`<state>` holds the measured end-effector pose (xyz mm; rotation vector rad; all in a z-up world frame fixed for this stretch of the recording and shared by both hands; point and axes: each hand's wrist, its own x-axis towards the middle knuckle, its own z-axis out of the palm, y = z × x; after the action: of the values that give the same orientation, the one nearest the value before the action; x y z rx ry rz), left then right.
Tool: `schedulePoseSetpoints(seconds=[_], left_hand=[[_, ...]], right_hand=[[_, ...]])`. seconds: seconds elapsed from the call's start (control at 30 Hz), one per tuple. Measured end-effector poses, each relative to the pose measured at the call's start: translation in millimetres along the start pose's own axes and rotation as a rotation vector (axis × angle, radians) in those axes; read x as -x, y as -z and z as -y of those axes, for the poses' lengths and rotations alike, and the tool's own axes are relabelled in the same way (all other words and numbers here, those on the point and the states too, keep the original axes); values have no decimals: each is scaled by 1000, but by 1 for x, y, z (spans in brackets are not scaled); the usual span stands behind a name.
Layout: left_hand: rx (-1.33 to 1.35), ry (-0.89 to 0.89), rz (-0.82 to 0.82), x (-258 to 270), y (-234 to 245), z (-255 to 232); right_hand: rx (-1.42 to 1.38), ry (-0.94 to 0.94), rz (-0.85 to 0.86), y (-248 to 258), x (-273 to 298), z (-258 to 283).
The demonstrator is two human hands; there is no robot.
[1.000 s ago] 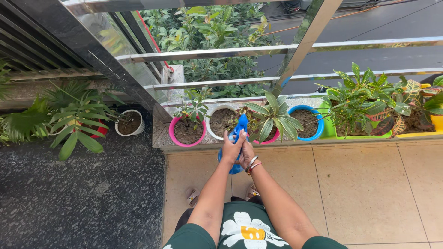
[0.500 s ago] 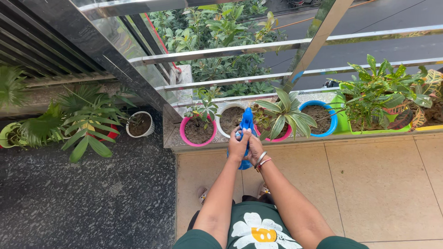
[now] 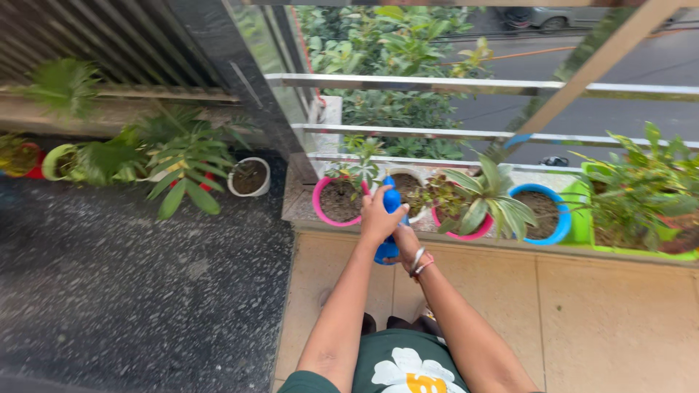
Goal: The person uses a blue spray bottle to mist several potted plants arranged along a balcony ledge. They move from one pot to the next, spraying the soil and leaves, then briefly reposition a pink pot before continuing to spray.
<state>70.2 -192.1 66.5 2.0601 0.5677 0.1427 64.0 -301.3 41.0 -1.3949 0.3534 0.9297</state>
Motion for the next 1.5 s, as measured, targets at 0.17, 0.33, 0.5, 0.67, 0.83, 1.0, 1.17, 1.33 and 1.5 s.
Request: schedulePoseSetpoints(seconds=[0.17, 0.33, 0.5, 0.67, 0.83, 1.0, 1.17, 1.33, 1.5], left_hand=[[-20, -79, -80, 5, 48, -13], [-106, -107, -126, 15, 91, -37], [30, -241, -250, 12, 133, -78], [-90, -416, -345, -5, 168, -95], [-243, -346, -263, 7, 163, -51], [-126, -185, -168, 14, 145, 2], [-218, -187, -185, 3, 148, -1], [-188, -217, -203, -5, 149, -26], [-134, -195, -212, -5, 159, -43]], right_hand=[[97, 49, 59, -20, -8, -1], [168, 35, 63, -44, -7, -2], [148, 13, 34, -63, 2, 2], [156, -56, -21, -83, 17, 5], [106, -52, 17, -100, 21, 13], [152, -38, 84, -109, 17, 6], [165, 28, 94, -111, 6, 9], [85, 131, 137, -109, 1, 14], [100, 147, 140, -113, 5, 24]])
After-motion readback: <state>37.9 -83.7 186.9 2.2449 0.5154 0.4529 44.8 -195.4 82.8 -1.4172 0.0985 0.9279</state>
